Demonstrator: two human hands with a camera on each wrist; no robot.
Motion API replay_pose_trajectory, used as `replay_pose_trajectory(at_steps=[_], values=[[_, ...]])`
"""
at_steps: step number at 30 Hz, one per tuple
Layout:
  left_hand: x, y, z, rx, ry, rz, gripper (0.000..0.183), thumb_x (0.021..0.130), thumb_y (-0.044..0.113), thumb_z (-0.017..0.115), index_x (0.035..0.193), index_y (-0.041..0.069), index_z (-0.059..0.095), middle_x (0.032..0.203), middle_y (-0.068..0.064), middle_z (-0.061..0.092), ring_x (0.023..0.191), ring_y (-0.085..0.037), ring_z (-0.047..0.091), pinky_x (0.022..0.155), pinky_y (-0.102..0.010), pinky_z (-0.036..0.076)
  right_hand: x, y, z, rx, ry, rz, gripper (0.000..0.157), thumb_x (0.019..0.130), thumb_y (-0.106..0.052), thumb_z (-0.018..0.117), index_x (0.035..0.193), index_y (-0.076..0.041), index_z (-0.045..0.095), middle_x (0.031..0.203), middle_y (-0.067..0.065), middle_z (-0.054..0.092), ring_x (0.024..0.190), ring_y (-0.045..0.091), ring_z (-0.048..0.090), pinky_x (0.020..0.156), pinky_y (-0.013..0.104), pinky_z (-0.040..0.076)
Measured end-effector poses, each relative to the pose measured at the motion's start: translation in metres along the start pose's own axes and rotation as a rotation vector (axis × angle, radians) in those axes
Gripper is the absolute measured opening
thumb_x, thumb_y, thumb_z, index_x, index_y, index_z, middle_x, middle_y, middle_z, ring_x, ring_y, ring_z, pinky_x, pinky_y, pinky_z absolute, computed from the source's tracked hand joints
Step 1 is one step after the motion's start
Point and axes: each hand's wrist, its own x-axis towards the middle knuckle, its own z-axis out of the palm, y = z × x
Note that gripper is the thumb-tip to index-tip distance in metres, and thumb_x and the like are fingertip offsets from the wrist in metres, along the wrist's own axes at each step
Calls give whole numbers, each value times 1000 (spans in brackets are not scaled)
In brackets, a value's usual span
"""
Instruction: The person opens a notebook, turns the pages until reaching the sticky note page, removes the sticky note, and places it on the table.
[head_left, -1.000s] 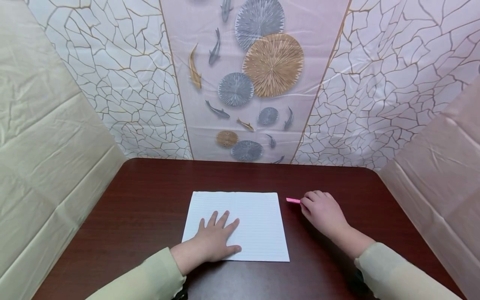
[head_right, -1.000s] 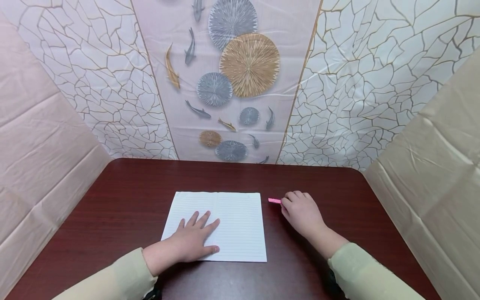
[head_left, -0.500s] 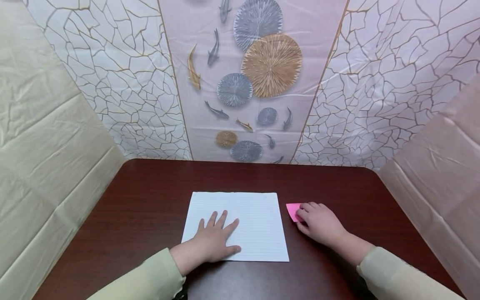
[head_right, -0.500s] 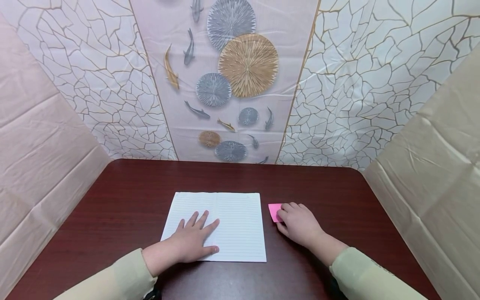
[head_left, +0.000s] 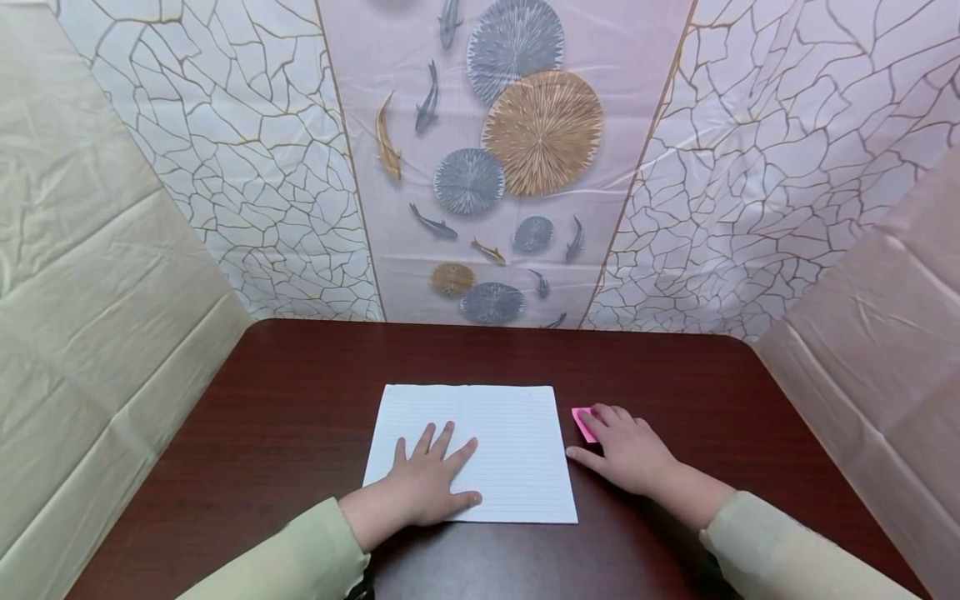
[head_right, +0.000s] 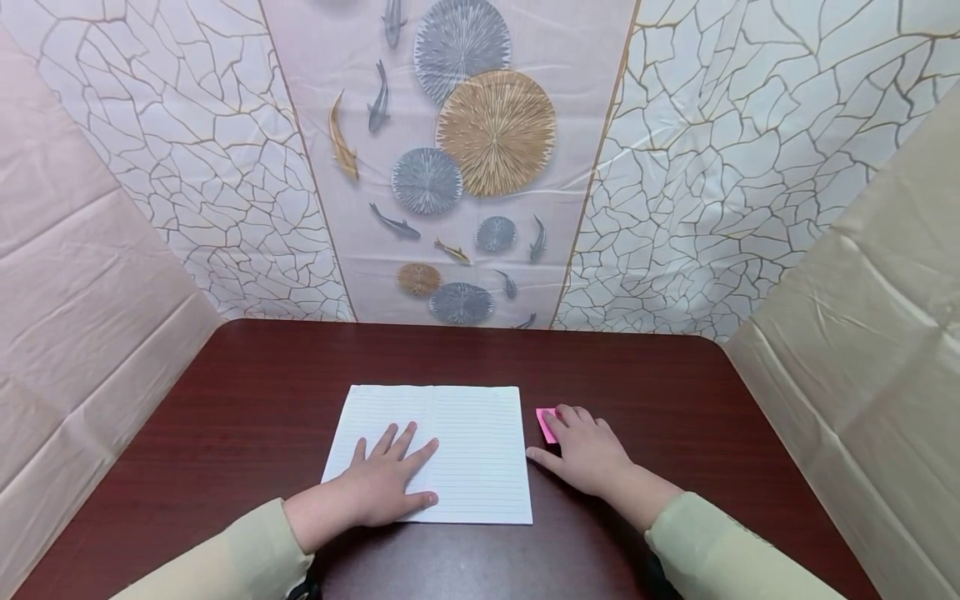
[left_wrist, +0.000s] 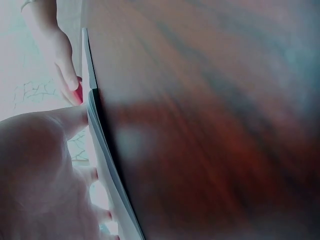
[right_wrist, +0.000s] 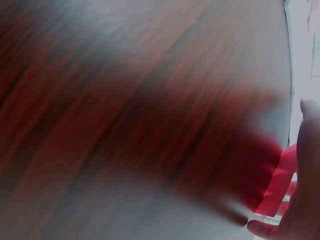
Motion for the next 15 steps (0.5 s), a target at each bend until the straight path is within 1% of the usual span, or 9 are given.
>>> replay_pose_trajectory(at_steps=[4,8,15], values=[[0,0,0,5,2,-3,77,92,66,51,157,31,30,165,-11,14,150,-39,8,110,-73,10,3,-3,-2,4,3,10,76,92,-64,54,140,-5,55,137,20,51,125,40,47,95,60,43],[2,0,0,10,4,-6,77,91,66,53,156,31,31,165,-11,15,150,-39,9,110,-73,12,6,-3,-1,4,4,14,76,92,-66,53,138,-6,57,134,19,52,122,40,49,94,59,44],[1,3,-8,1,16,11,77,90,63,58,155,28,36,163,-14,20,148,-42,15,109,-73,16,9,-2,-5,-2,-33,46,71,93,-61,54,140,-8,57,136,20,52,125,41,47,96,61,43]])
